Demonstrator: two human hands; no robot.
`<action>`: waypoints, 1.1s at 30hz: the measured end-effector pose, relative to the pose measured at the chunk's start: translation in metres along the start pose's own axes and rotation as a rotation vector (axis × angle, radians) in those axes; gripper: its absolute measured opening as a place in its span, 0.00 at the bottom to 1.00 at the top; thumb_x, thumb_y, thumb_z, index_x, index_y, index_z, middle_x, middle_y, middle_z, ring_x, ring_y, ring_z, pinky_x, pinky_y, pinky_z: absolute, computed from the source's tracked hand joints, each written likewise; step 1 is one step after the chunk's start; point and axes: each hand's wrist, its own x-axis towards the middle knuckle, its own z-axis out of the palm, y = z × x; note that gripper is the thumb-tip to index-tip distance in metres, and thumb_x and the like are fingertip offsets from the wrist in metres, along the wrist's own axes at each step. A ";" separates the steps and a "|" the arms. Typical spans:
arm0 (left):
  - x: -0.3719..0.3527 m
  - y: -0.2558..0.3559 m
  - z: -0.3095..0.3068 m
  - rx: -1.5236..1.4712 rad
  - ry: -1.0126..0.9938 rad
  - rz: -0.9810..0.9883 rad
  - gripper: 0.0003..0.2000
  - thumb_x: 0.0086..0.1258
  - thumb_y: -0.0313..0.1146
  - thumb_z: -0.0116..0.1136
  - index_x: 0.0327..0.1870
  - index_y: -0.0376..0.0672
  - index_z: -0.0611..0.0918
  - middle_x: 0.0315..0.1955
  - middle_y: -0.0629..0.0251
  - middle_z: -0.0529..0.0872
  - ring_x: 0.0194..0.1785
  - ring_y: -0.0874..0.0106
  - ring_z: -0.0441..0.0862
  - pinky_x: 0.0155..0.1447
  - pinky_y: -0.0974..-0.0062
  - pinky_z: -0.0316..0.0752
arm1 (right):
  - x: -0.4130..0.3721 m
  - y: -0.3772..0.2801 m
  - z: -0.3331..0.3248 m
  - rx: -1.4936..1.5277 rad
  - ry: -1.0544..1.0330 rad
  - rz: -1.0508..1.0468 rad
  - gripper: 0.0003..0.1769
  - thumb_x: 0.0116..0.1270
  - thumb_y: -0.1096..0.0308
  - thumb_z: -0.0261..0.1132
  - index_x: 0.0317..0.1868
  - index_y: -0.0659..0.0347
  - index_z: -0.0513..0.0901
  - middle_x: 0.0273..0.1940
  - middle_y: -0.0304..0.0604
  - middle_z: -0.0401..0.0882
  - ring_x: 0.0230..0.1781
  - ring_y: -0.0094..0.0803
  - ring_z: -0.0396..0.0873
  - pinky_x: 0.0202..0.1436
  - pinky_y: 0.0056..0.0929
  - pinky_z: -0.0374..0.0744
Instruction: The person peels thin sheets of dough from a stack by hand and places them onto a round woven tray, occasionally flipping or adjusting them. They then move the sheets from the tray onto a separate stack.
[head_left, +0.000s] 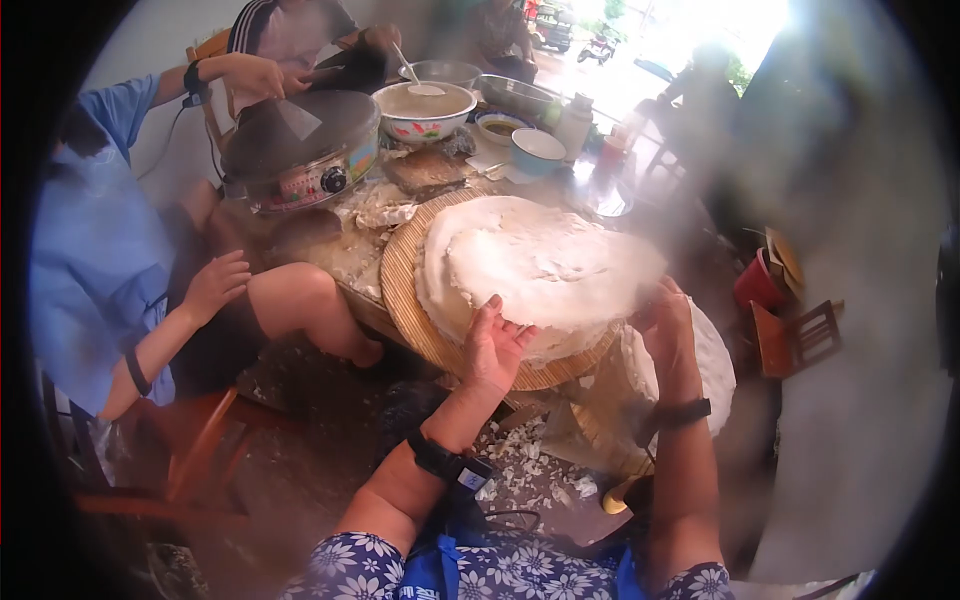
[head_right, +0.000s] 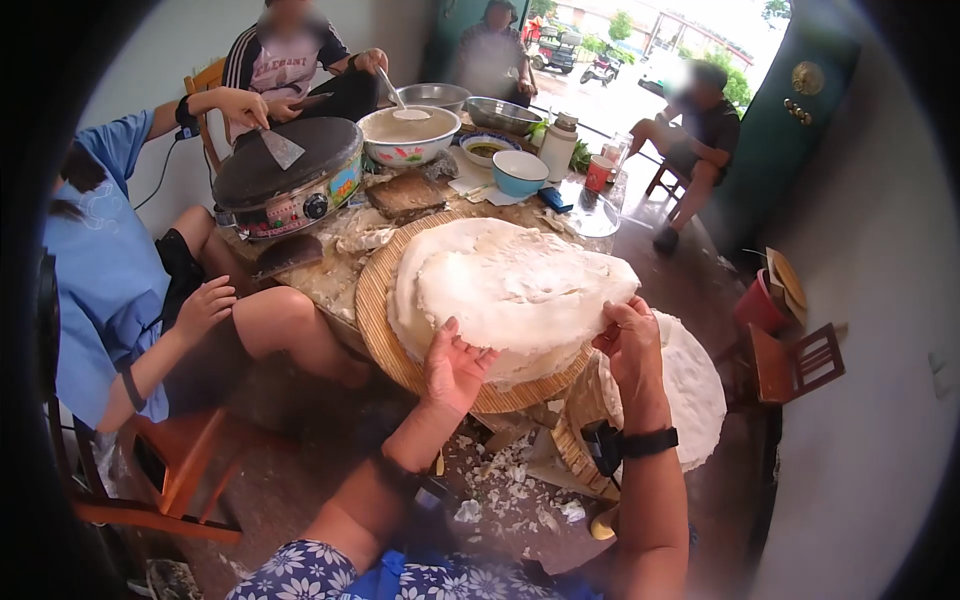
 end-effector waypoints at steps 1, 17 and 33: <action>0.003 0.004 -0.002 -0.017 0.019 -0.012 0.16 0.64 0.39 0.59 0.51 0.47 0.73 0.46 0.67 0.79 0.49 0.68 0.78 0.52 0.61 0.76 | 0.005 -0.002 -0.004 -0.027 -0.025 -0.011 0.13 0.62 0.72 0.58 0.47 0.61 0.72 0.34 0.41 0.79 0.26 0.26 0.80 0.25 0.26 0.80; 0.005 0.023 -0.008 0.002 0.052 0.130 0.19 0.61 0.34 0.61 0.53 0.50 0.73 0.48 0.70 0.77 0.49 0.69 0.77 0.47 0.66 0.75 | 0.028 0.017 -0.004 0.065 -0.205 -0.181 0.13 0.62 0.76 0.56 0.48 0.66 0.75 0.39 0.43 0.82 0.33 0.28 0.82 0.37 0.24 0.81; 0.007 0.028 -0.025 0.420 0.203 0.282 0.17 0.56 0.24 0.57 0.48 0.44 0.72 0.44 0.66 0.77 0.46 0.72 0.76 0.44 0.74 0.75 | 0.052 0.052 -0.028 -0.177 -0.163 0.056 0.19 0.62 0.72 0.59 0.54 0.68 0.75 0.37 0.39 0.79 0.29 0.22 0.78 0.28 0.20 0.77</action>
